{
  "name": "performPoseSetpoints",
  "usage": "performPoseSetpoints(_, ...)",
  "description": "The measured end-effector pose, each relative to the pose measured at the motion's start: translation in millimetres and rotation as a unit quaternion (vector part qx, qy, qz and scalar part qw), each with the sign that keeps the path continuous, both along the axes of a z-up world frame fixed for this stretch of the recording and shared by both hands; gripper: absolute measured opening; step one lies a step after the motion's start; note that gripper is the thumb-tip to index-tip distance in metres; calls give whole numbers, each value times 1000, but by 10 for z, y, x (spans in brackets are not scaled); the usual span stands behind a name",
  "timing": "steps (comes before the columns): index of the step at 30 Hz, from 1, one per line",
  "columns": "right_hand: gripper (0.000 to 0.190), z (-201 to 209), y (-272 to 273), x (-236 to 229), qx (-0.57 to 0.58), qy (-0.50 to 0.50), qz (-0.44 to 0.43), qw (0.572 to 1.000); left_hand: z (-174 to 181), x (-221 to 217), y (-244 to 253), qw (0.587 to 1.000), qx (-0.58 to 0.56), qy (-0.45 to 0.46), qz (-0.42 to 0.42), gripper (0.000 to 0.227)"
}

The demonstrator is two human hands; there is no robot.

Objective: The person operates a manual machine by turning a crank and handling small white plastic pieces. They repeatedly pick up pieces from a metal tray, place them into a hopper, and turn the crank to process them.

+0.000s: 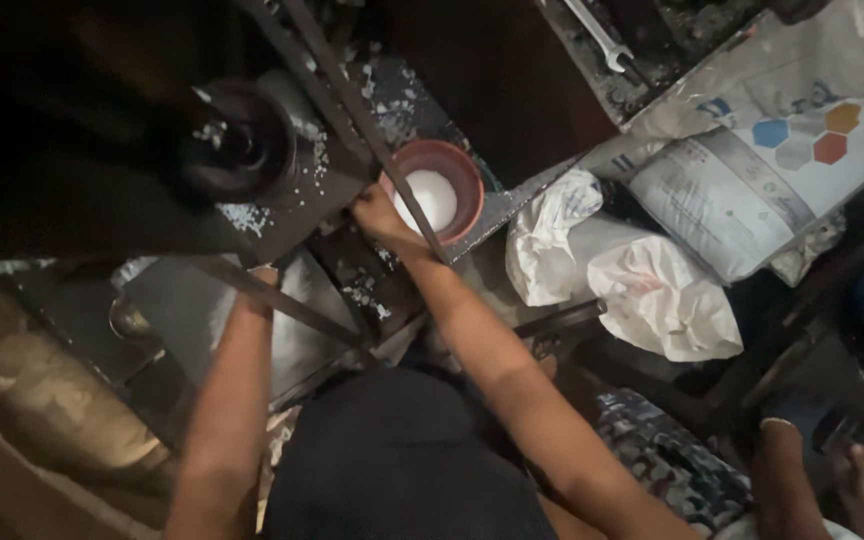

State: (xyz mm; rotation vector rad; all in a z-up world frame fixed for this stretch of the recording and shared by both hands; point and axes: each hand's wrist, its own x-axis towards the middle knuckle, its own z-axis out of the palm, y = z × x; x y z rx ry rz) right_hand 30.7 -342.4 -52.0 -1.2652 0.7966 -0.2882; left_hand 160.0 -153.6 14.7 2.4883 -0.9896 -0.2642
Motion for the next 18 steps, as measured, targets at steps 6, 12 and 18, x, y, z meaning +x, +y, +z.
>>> performPoseSetpoints(6,14,184,59,-65,-49,91,-6,995,280,-24,463,999,5,-26,39,67)
performPoseSetpoints(12,16,302,20,-61,-254,-13,-47,966,542,-354,1101,991,-9,-16,135,75)
performPoseSetpoints(18,20,408,-26,-48,-267,-7,-23,963,666,-746,1480,978,-33,7,205,76)
